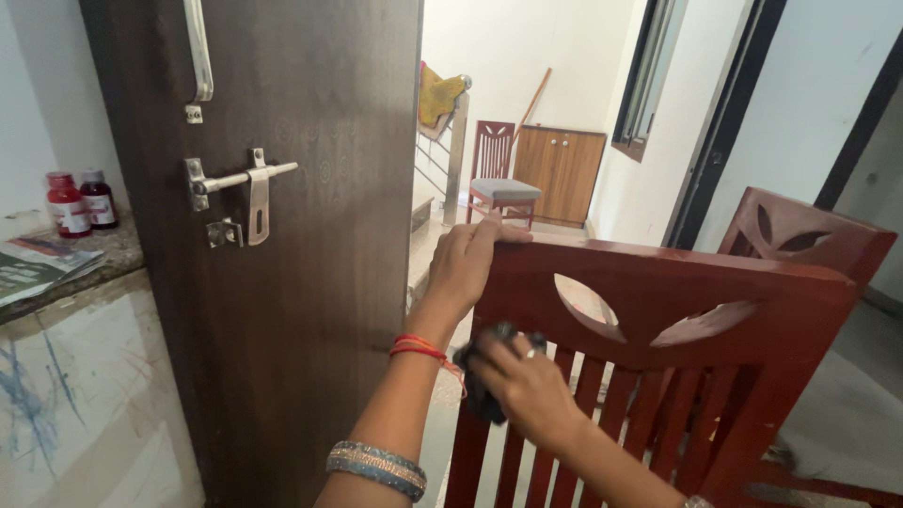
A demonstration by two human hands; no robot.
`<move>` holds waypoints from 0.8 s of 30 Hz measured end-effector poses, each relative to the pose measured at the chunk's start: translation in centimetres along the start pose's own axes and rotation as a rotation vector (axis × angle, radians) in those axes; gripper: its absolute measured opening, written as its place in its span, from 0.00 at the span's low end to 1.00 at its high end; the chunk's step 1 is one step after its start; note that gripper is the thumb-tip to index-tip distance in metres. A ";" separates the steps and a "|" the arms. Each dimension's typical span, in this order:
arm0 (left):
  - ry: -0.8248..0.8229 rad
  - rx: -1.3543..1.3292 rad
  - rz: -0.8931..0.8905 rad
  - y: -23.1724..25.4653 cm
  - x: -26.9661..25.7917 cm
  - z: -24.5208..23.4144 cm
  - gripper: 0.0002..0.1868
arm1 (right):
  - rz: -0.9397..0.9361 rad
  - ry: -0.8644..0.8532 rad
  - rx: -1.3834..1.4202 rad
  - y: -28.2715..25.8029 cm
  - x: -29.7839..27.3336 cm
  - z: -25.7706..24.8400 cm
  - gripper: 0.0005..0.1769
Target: The person wipes the edge of a dark wooden table with a dark cloth, then moves to wipe the backrest of a wooden chair. The person uses a cloth to clean the surfaces of the furniture.
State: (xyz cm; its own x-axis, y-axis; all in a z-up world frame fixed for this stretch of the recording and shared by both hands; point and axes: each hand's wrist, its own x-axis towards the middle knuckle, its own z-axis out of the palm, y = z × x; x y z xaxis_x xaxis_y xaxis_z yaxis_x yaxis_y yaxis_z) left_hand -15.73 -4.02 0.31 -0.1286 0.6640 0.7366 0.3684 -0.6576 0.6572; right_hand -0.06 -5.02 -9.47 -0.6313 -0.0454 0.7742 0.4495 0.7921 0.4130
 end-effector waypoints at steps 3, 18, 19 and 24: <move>0.011 -0.004 -0.006 0.4 0.0 0.0 0.30 | -0.013 -0.069 -0.035 1.2 0.4 -0.5 0.21; 0.064 -0.033 -0.024 0.0 -0.4 1.0 0.29 | 0.130 -0.001 -0.048 4.8 1.0 -2.1 0.21; 0.064 -0.038 -0.025 -0.1 -0.3 0.9 0.28 | 0.205 0.041 -0.052 5.5 1.7 -2.1 0.21; 0.061 -0.032 0.015 -0.2 -0.3 0.7 0.28 | 0.197 0.071 -0.072 3.3 1.8 -1.0 0.21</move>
State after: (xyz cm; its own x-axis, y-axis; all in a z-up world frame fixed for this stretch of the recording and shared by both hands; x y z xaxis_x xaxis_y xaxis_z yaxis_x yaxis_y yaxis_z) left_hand -15.10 -3.85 -0.18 -0.1796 0.6321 0.7538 0.3413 -0.6786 0.6504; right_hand 0.94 -3.11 -6.27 -0.4813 0.0613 0.8744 0.6057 0.7443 0.2813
